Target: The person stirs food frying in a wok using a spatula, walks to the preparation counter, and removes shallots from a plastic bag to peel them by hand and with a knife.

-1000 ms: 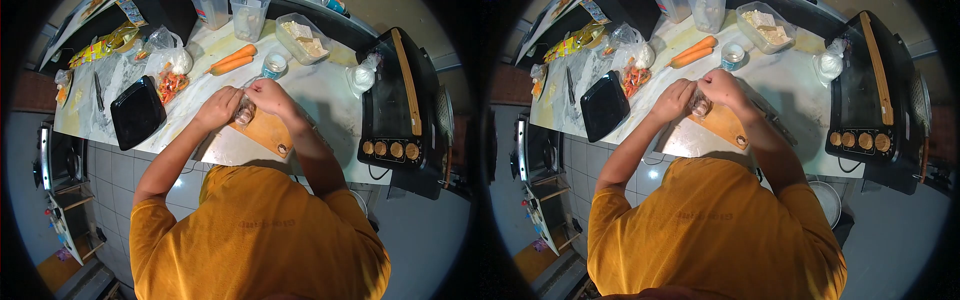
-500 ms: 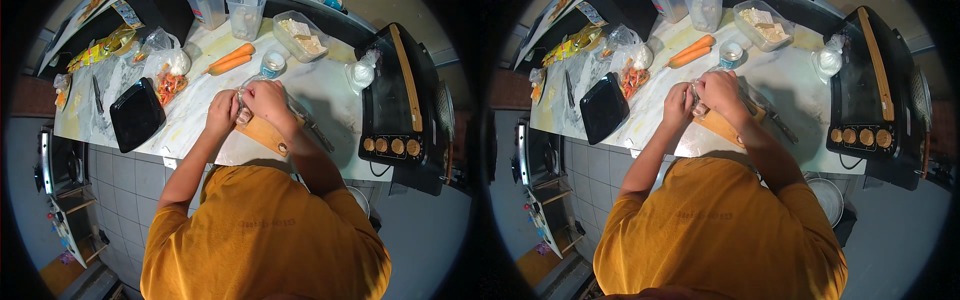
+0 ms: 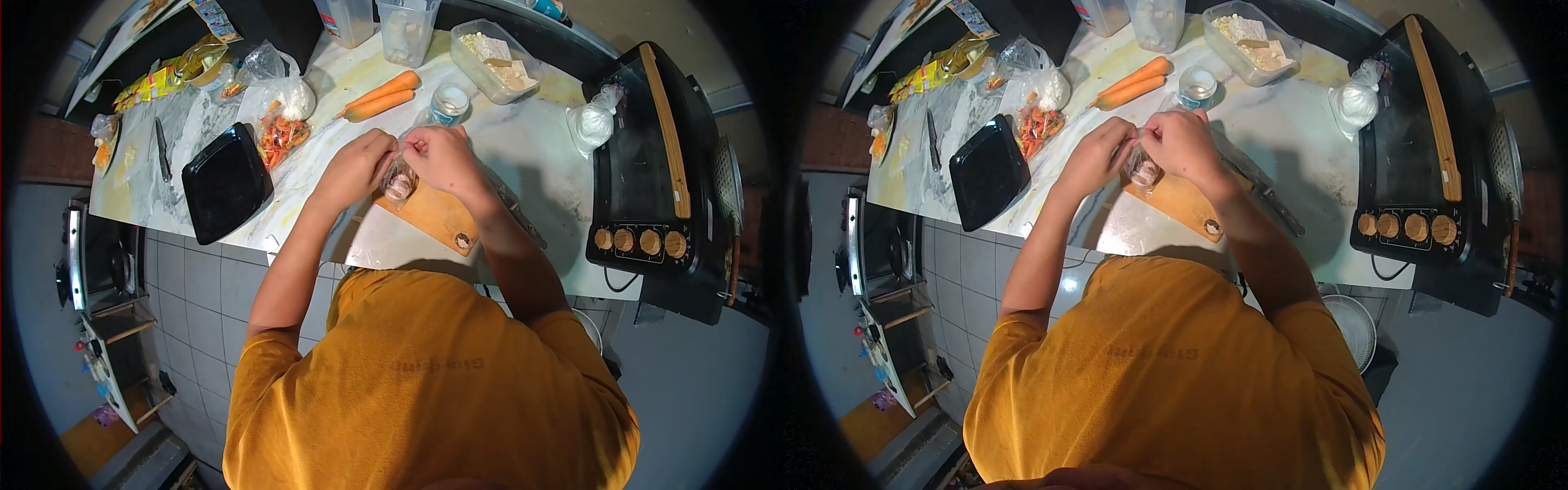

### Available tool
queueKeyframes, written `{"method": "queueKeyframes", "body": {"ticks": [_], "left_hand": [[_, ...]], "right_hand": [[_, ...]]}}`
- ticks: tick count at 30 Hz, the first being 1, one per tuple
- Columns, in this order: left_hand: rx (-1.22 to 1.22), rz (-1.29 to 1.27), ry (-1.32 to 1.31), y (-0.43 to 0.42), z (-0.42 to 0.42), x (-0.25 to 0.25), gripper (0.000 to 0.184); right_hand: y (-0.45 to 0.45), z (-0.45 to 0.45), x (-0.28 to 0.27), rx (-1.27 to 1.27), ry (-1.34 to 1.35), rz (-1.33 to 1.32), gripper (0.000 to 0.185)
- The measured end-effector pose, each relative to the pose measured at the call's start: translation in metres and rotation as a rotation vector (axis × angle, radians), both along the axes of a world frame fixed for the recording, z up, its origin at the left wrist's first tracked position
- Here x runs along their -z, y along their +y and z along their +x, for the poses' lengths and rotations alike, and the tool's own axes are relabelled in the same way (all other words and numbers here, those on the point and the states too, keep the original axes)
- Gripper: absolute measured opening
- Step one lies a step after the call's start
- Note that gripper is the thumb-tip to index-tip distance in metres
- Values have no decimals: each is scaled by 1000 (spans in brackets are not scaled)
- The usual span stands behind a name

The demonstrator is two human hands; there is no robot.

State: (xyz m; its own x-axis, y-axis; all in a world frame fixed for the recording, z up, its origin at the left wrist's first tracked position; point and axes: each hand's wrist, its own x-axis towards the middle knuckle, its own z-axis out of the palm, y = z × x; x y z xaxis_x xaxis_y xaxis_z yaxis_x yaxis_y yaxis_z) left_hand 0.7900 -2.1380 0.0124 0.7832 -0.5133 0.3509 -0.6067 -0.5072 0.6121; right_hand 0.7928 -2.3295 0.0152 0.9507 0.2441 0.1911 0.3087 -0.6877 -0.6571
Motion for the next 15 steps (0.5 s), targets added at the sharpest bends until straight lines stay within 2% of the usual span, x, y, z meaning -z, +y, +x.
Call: {"method": "queueKeyframes", "body": {"ticks": [2, 4, 5, 8, 9, 11, 12, 13, 15], "left_hand": [[15, 79, -14, 0, 3, -2, 12], [115, -70, 173, 7, 9, 5, 12], [118, -67, 167, 11, 11, 11, 12], [122, -454, 548, 17, 10, 43, 7], [98, -461, 466, 15, 6, 44, 9], [19, -211, 341, 14, -1, 19, 13], [23, -209, 215, 8, -3, 6, 17], [23, -208, 201, 9, -1, 2, 17], [56, 26, -42, 10, 4, -6, 18]], "right_hand": [[1, -2, -1, -10, -69, -45, 15], [1, -2, -1, -20, -142, -90, 15], [1, -1, 0, -22, -155, -88, 14], [1, 0, 6, -21, -163, -71, 14], [1, 0, 8, -21, -151, -53, 14], [-2, 2, 10, -37, -140, -24, 14], [-2, 2, 8, -55, -110, 0, 14], [-1, 3, 6, -56, -124, 0, 14], [0, 3, 2, -83, -115, -60, 13]]}}
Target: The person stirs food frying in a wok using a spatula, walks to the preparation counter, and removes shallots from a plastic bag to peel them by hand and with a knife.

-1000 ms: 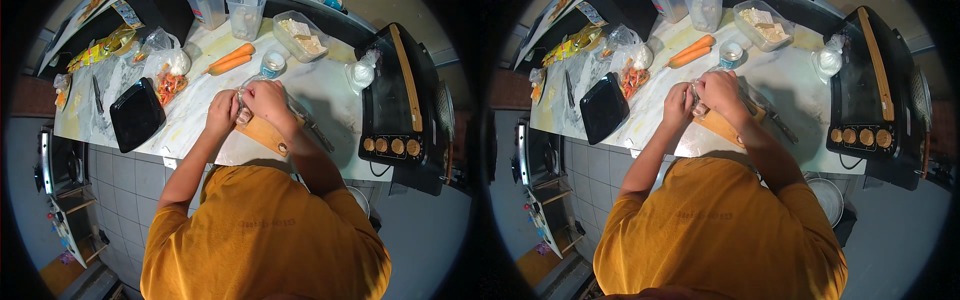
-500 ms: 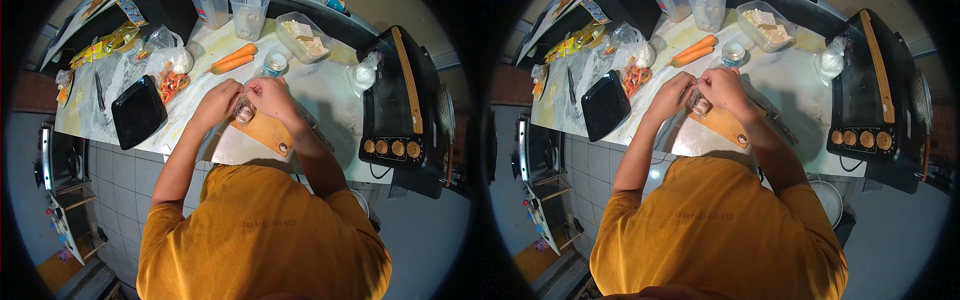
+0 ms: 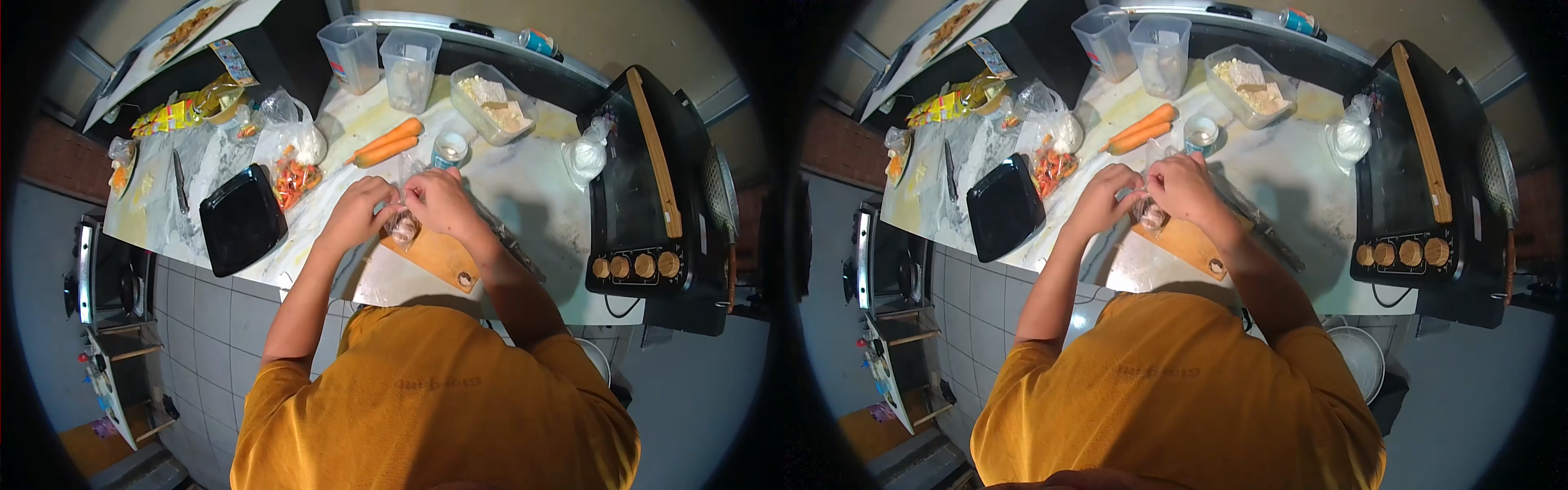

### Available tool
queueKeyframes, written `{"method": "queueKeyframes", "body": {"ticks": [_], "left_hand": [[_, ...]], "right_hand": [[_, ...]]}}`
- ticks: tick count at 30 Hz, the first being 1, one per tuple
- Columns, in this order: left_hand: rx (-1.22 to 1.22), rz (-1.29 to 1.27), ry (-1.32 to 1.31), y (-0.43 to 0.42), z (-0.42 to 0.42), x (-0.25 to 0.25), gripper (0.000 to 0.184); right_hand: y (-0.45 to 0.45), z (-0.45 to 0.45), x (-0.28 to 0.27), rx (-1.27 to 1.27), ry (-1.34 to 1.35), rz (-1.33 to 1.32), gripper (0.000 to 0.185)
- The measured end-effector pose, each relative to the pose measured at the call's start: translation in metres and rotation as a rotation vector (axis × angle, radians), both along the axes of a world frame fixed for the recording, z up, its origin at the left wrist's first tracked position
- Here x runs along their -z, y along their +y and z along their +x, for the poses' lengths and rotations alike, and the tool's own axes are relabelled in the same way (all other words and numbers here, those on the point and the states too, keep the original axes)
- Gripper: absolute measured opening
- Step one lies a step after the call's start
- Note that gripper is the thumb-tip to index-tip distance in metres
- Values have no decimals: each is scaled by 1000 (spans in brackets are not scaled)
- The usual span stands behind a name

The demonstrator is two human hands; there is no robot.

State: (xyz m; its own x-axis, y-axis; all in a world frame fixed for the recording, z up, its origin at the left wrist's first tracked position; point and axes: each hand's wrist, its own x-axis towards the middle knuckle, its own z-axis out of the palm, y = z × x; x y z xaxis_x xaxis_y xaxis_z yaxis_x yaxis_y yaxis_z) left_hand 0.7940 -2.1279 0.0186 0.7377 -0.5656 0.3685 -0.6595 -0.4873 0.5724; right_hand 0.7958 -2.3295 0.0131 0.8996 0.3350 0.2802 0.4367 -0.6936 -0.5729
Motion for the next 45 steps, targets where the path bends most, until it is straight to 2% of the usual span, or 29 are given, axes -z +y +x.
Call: {"method": "queueKeyframes", "body": {"ticks": [2, 4, 5, 6, 8, 9, 11, 12, 14, 15, 17, 18, 21, 22, 24, 28, 30, 34, 36, 37, 38, 39, 40, 41, 42, 44, 45], "left_hand": [[-30, 42, -53, 1, 7, 3, 18], [49, -54, 103, 4, 12, 7, 16], [73, -196, 351, 6, 10, 9, 14], [77, -194, 350, 8, 9, 15, 14], [50, -391, 605, 11, 9, 28, 11], [59, -386, 603, 8, 7, 22, 11], [23, -142, 260, 6, 1, 10, 13], [28, -139, 265, 3, -1, 5, 13], [-61, 65, 35, -1, -4, -3, 11], [-62, 64, 38, -1, -2, 0, 11], [71, -122, 165, 3, 5, 8, 11], [73, -123, 164, 8, 6, 12, 11], [52, -511, 726, 16, 3, 20, 10], [48, -513, 729, 16, 2, 19, 10], [-5, -161, 528, 15, -1, 13, 13], [-28, 8, 387, 10, -1, 10, 14], [59, -234, 520, 14, 0, 10, 14], [92, -376, 573, 30, -3, 13, 15], [-44, -459, 610, 32, -1, 27, 17], [-30, -554, 780, 36, 4, 31, 17], [-35, -555, 783, 36, 5, 37, 17], [-42, -751, 823, 30, 5, 36, 17], [-49, -948, 859, 23, 5, 34, 16], [-64, -997, 836, 18, 7, 33, 15], [-68, -1000, 837, 13, 9, 35, 15], [-13, -1207, 729, 8, 12, 37, 17], [-14, -1208, 728, 8, 12, 36, 17]], "right_hand": [[1, 1, 0, -2, -47, -13, 12], [1, 0, 1, -13, -93, 16, 11], [0, 0, 2, -1, -100, -8, 11], [1, 0, 1, 3, -102, -7, 11], [0, -1, 0, 29, -104, 0, 11], [-1, 0, -1, 38, -108, 2, 11], [-3, -2, -3, -2, -80, 23, 8], [-3, -3, -4, 4, -75, 25, 8], [-3, -2, -7, -19, -109, -3, 7], [-3, -2, -5, -21, -106, -5, 7], [-2, 1, 0, 6, -172, -34, 11], [-2, 2, 1, 8, -173, -35, 11], [-1, -1, 1, 42, -122, 21, 10], [0, -1, 0, 43, -121, 22, 10], [1, 0, -4, 46, -118, 25, 10], [-1, 0, -4, -11, -148, -26, 8], [-3, 5, -1, -14, -158, -44, 8], [-10, 8, 6, 93, -45, -43, 11], [-10, 8, 4, 112, 37, -12, 14], [-9, 10, 3, 84, 85, 35, 14], [-8, 10, 3, 58, 135, 81, 15], [-6, 9, 4, 56, 138, 81, 15], [-2, 7, 7, 8, 150, 195, 16], [0, 5, 10, -40, 164, 308, 18], [2, 1, 14, -42, 168, 306, 18], [6, -7, 26, -41, 247, 412, 21], [7, -9, 29, -90, 94, 332, 23]]}}
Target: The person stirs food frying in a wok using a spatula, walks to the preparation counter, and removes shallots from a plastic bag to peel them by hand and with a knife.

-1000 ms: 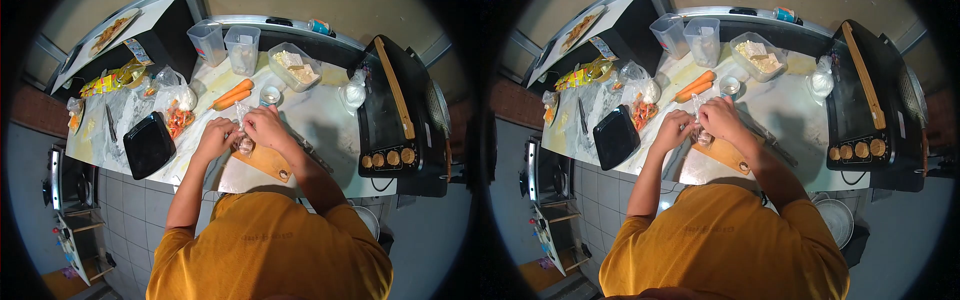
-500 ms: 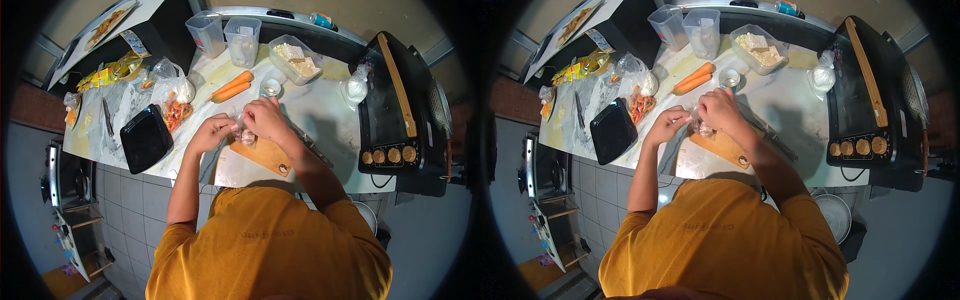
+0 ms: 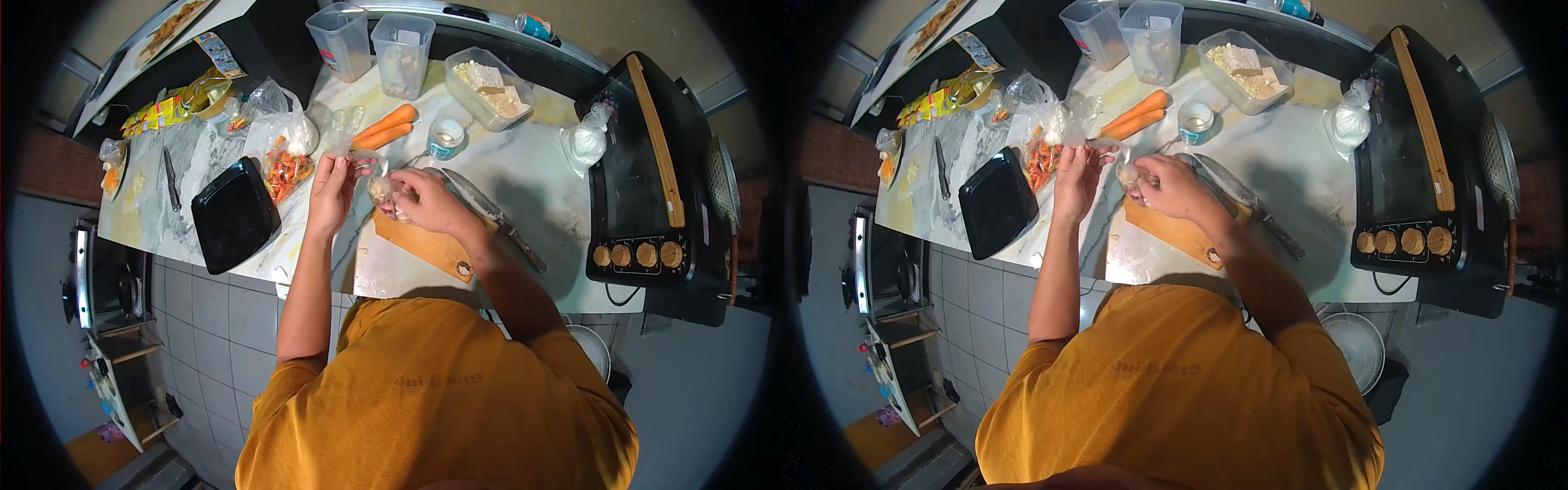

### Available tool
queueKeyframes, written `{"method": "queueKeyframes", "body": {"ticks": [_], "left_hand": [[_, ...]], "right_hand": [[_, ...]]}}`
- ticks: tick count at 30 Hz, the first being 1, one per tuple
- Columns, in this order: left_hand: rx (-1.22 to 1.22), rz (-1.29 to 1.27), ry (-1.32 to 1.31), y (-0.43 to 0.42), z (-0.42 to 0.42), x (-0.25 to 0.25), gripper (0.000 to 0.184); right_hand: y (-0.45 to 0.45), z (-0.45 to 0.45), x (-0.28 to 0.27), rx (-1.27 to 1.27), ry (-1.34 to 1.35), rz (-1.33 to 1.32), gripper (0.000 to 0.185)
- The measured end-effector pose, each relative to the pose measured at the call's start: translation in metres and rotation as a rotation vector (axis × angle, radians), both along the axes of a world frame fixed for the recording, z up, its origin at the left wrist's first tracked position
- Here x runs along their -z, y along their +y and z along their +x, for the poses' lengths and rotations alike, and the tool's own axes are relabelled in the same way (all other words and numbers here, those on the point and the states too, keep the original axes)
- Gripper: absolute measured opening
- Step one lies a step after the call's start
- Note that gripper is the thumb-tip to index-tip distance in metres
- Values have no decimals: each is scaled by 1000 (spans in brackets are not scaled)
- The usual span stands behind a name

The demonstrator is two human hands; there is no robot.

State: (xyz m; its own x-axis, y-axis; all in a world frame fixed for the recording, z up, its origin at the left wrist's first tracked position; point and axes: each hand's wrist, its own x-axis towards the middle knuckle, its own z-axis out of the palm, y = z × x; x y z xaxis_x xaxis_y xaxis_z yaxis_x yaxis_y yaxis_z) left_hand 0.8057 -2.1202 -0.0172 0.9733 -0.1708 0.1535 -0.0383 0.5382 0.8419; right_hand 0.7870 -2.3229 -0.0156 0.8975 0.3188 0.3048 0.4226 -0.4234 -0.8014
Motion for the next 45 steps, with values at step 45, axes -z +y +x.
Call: {"method": "queueKeyframes", "body": {"ticks": [45], "left_hand": [[-252, 79, 486, -10, -5, 13, 36]], "right_hand": [[10, 24, 23, 125, 397, 320, 46]]}}
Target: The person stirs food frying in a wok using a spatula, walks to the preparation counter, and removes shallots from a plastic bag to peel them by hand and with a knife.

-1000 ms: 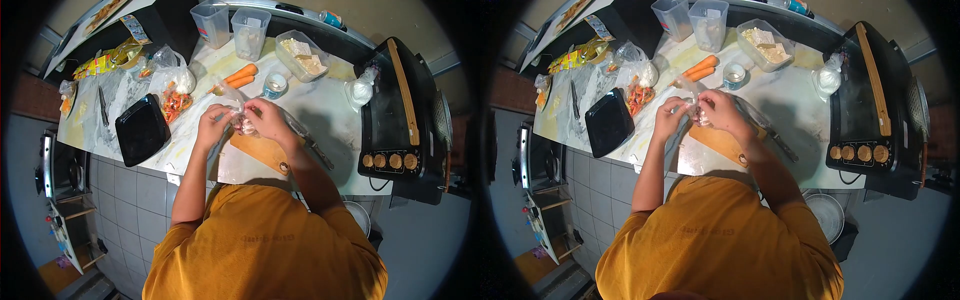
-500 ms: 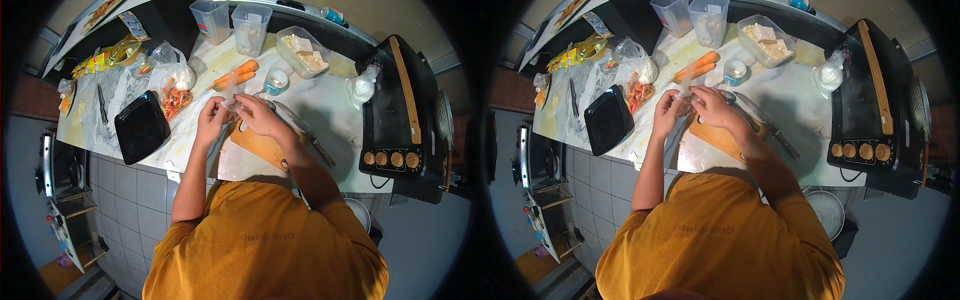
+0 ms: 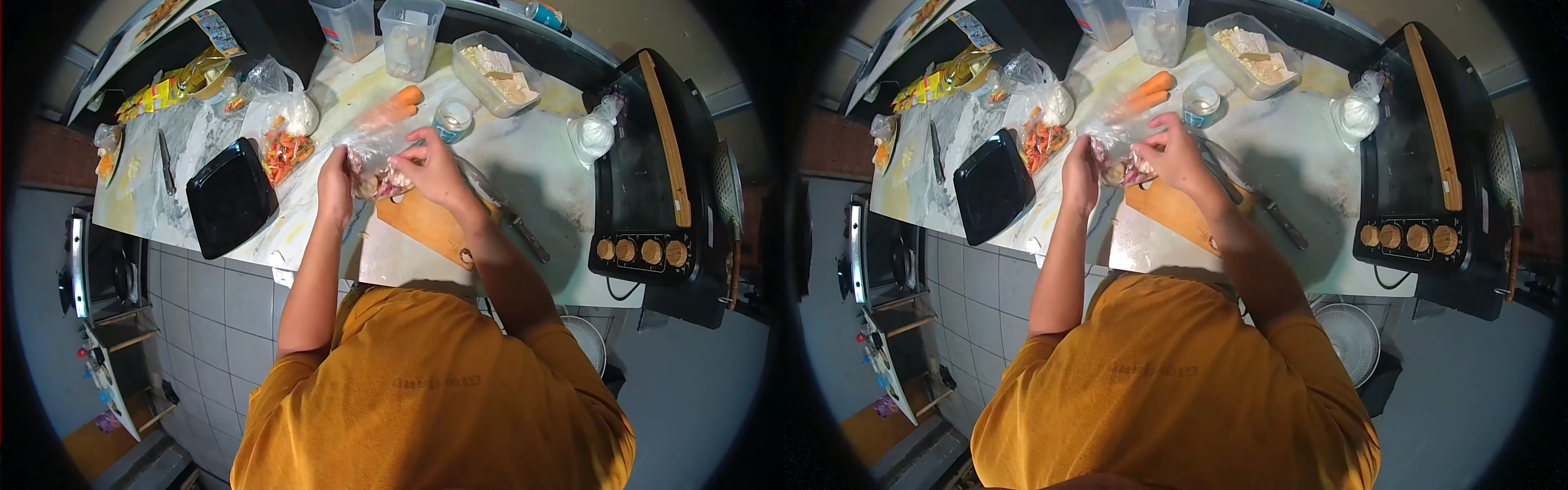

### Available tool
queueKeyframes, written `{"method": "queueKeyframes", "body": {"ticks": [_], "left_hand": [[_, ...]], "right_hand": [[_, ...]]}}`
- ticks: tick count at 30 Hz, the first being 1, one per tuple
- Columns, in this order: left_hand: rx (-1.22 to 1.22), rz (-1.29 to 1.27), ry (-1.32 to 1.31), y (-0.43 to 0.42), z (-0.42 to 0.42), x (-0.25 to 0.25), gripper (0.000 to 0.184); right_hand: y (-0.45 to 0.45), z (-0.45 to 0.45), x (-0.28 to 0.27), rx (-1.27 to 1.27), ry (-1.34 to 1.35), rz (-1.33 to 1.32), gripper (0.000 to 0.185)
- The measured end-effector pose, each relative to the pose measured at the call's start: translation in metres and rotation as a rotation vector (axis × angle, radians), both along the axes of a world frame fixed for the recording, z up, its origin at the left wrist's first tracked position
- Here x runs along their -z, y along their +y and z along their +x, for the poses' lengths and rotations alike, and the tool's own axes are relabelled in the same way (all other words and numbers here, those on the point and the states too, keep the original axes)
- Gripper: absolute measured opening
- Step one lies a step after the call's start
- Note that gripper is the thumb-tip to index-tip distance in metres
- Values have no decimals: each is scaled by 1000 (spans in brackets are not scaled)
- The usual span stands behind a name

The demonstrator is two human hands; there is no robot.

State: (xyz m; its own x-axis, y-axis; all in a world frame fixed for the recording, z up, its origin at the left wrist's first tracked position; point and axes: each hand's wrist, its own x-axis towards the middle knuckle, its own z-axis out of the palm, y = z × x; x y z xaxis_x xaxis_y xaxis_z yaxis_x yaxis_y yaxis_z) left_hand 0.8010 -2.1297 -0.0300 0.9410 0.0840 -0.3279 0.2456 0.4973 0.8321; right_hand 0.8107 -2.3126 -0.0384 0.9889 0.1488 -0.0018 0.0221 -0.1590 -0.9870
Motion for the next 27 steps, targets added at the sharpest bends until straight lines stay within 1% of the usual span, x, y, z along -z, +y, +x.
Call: {"method": "queueKeyframes", "body": {"ticks": [1, 4, 5, 6, 8, 9, 10, 11, 12, 13, 14, 16, 17, 19, 20, 22, 23, 24, 25, 26, 27], "left_hand": [[-5, 0, 5, 3, 1, 1, 36], [75, -330, 132, 11, 2, -10, 29], [51, -262, 90, 7, 0, -14, 29], [48, -261, 93, 4, -2, -19, 29], [49, -94, -76, 1, -3, -23, 31], [240, 51, -162, 13, -3, -23, 20], [239, 50, -159, 14, -4, -19, 20], [252, 111, -169, 16, -5, -16, 15], [264, 173, -178, 16, -6, -16, 12], [262, 173, -179, 18, -6, -15, 12], [252, 133, -175, 21, -6, -14, 11], [231, 54, -166, 26, -6, -13, 10], [227, 53, -167, 24, -8, -12, 10], [101, 13, -86, 16, -13, -17, 11], [101, 11, -85, 14, -13, -18, 11], [138, 175, -196, 9, -14, -19, 12], [137, 173, -194, 6, -13, -19, 12], [167, 215, -236, 4, -11, -20, 11], [198, 259, -280, 3, -9, -21, 11], [198, 260, -281, 3, -7, -22, 11], [162, 298, -317, 3, -6, -22, 12]], "right_hand": [[0, -1, 0, 21, 4, 30, 43], [2, 0, 6, 39, 7, 81, 44], [0, 1, 8, 35, 10, 81, 44], [-1, 0, 5, 14, 5, 58, 42], [0, 1, -1, -12, 2, 35, 40], [0, 1, -6, -83, 9, 32, 34], [0, 1, -11, -155, 16, 29, 30], [-1, 2, -17, -156, 17, 28, 30], [-2, 4, -23, -199, 62, -70, 26], [-2, 6, -26, -241, 105, -168, 22], [-2, 9, -21, -242, 104, -169, 22], [-2, 15, -3, -96, 65, 26, 19], [-4, 17, 3, -99, 64, 25, 19], [-7, 18, 3, -100, 34, 12, 19], [-7, 19, 4, -100, 35, 10, 19], [-2, 11, -15, -135, -91, 36, 17], [-3, 7, -30, -135, -88, 34, 17], [-1, 1, -60, -197, 77, -10, 17], [-1, -1, -76, -257, 241, -53, 17], [-1, 1, -69, -258, 240, -52, 17], [-2, 4, -56, -229, 231, 109, 17]]}}
